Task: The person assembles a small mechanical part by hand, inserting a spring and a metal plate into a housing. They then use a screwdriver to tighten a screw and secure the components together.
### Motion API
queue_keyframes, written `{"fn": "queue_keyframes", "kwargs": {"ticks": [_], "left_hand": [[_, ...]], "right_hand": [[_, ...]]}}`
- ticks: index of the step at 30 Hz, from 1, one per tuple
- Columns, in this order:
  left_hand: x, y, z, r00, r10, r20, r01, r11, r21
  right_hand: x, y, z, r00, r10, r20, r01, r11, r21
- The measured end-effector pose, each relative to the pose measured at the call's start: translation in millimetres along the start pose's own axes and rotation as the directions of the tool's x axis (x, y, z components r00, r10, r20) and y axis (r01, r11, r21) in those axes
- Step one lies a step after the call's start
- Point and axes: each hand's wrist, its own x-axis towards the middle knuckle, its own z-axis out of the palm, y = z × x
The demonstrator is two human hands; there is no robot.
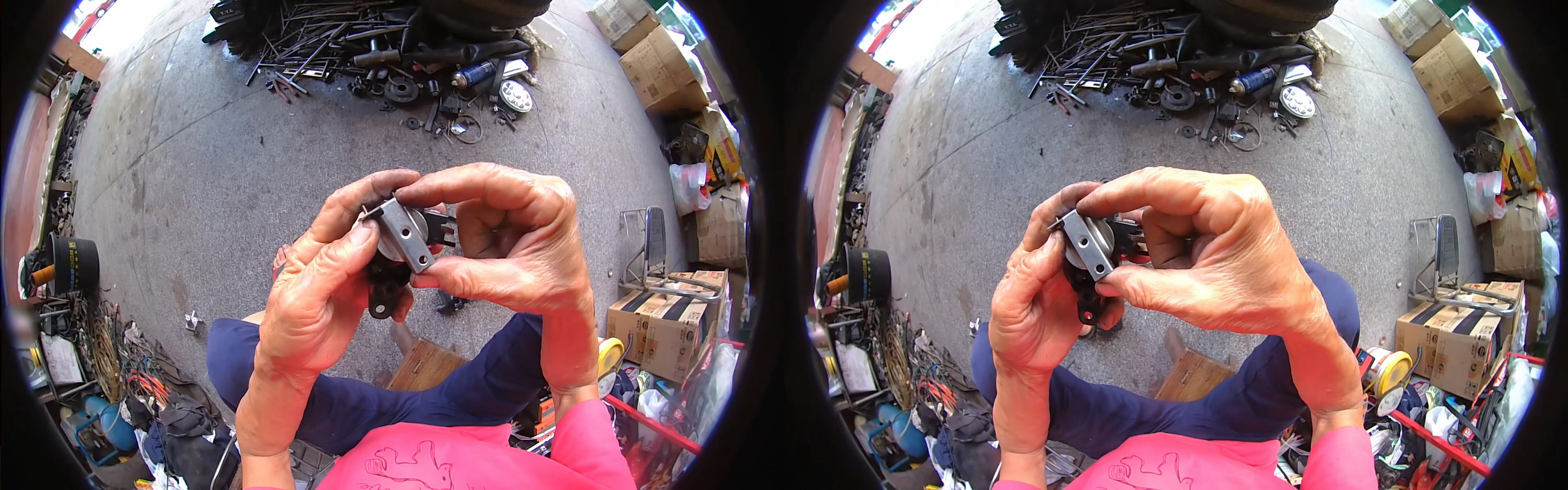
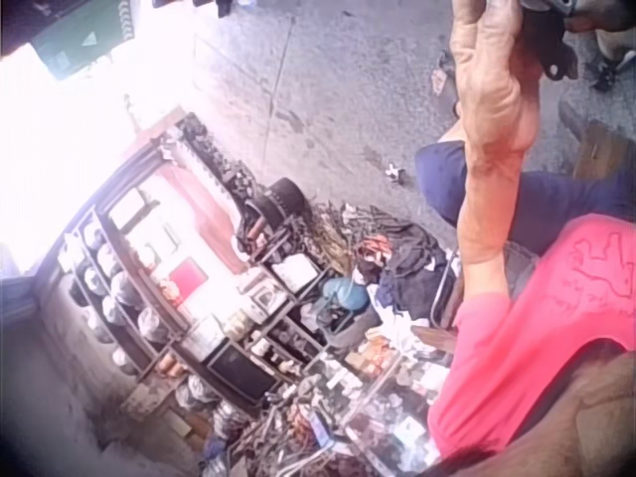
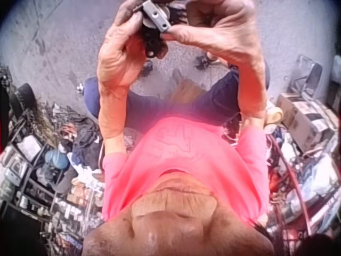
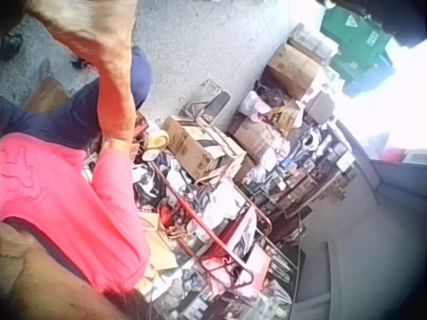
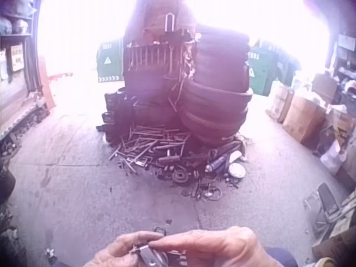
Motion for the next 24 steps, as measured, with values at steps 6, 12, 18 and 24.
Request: {"fn": "queue_keyframes", "kwargs": {"ticks": [6,12,18,24], "left_hand": [[1,0,-2,1.0,-0.019,0.017,0.019,1.0,0.001],[-1,-1,1,0.996,-0.084,-0.026,0.08,0.989,-0.125],[-2,-3,-7,0.994,-0.093,0.052,0.096,0.994,-0.048],[-1,-1,-3,0.991,-0.125,0.048,0.127,0.99,-0.059]], "right_hand": [[-2,2,-8,0.992,-0.097,0.08,0.108,0.984,-0.142],[-2,-1,-8,0.998,-0.051,0.04,0.056,0.991,-0.122],[-2,1,-11,0.983,-0.084,0.161,0.123,0.961,-0.248],[-1,6,-11,0.97,-0.177,0.165,0.22,0.928,-0.302]]}}
